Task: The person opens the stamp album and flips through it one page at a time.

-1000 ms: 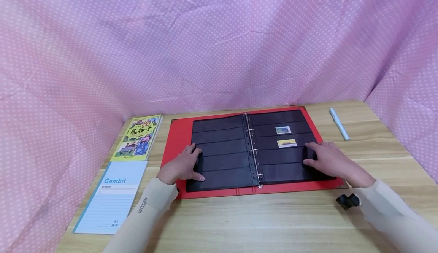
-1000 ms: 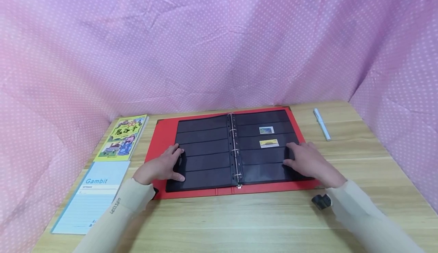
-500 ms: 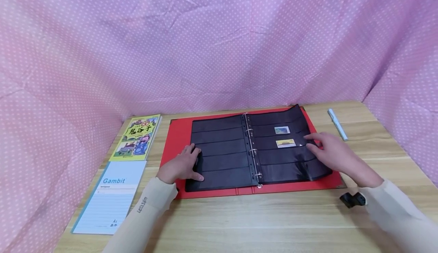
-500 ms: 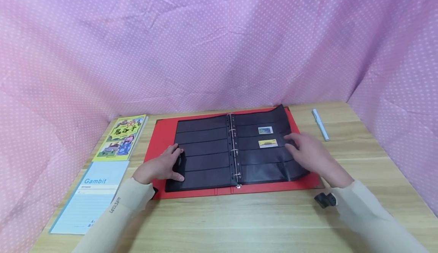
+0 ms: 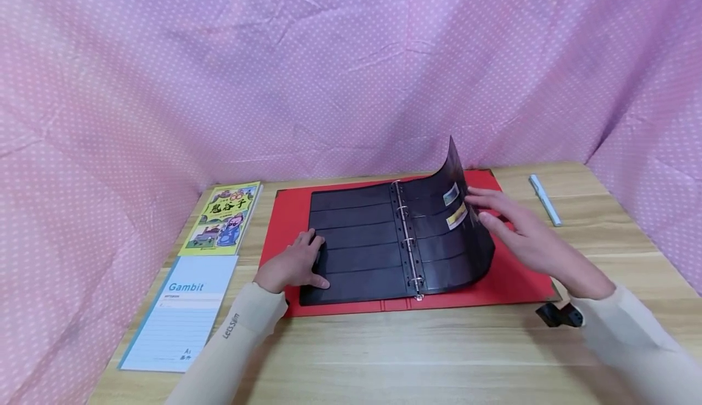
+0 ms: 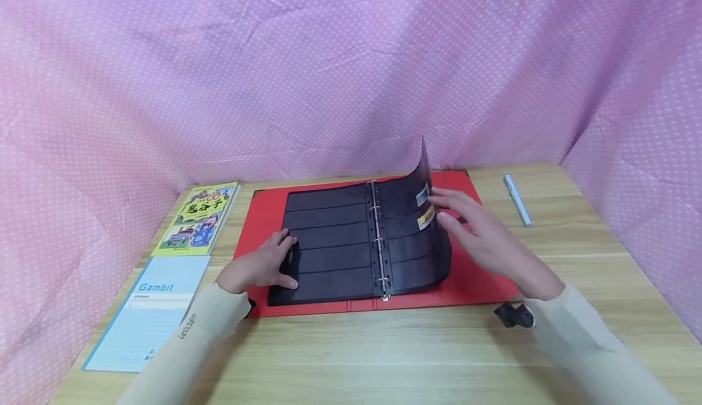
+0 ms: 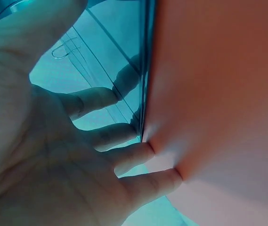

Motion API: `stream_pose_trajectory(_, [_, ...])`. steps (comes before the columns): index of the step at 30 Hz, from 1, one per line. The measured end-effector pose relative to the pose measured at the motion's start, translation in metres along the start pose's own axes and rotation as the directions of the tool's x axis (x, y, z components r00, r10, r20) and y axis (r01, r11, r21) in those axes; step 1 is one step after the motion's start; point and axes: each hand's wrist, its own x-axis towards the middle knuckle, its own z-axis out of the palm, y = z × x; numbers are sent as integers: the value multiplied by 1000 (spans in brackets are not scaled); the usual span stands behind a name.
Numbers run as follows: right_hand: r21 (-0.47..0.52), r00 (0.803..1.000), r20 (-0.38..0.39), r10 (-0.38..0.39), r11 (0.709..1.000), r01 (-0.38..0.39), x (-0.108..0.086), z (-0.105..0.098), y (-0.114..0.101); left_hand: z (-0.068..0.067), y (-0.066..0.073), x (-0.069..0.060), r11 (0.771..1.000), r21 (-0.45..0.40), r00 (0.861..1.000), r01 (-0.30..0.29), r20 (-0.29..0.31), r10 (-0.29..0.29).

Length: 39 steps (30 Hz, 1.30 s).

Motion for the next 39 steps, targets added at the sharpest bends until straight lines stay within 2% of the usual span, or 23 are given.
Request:
stream_pose_trajectory(3, [97,989,-101,-107,988,117,-1,-10,-1,0,1,1,1000,10,1000,-3,3,3])
stream_pose_trajectory(6, [142,979,-151,-137,977,158,-2,-17,-5,0,1,1,1000,13,1000,0,8,0])
stream_pose_trajectory(11, [133,990,-87,-108,984,119,0,-17,-10,-2,1,2,1000,12,1000,5,10,-5])
stream_pose_trajectory(14, [154,986,-89,-140,976,152,2,-13,-11,-2,1,2,1000,5,1000,0,6,0])
stream_pose_trajectory(20, [212,953,-135,-272,932,295,8,-1,-16,-1,0,1,1000,2,1000,4,5,-4])
stream_pose_trajectory(24, [283,951,-105,-290,908,308,12,6,-21,-1,-1,0,1000,0,1000,-5,-2,5])
stream_pose_trajectory(28, [386,947,-79,-311,866,317,17,16,-26,0,-2,-1,1000,-9,1000,-15,-12,15])
stream_pose_trajectory(31, [402,936,-75,-343,849,343,20,22,-29,0,-2,-2,1000,-7,1000,-12,-12,12])
stream_pose_trajectory(33, [392,932,-66,-356,850,353,21,26,-31,0,-2,-2,1000,-5,1000,-7,-10,7])
stream_pose_trajectory(37, [352,930,-9,-367,870,346,20,36,-35,1,-2,-2,1000,2,1000,-2,-17,2])
stream_pose_trajectory(39, [326,943,60,-328,899,292,17,42,-36,2,-5,-2,1000,1,1000,-9,-24,9])
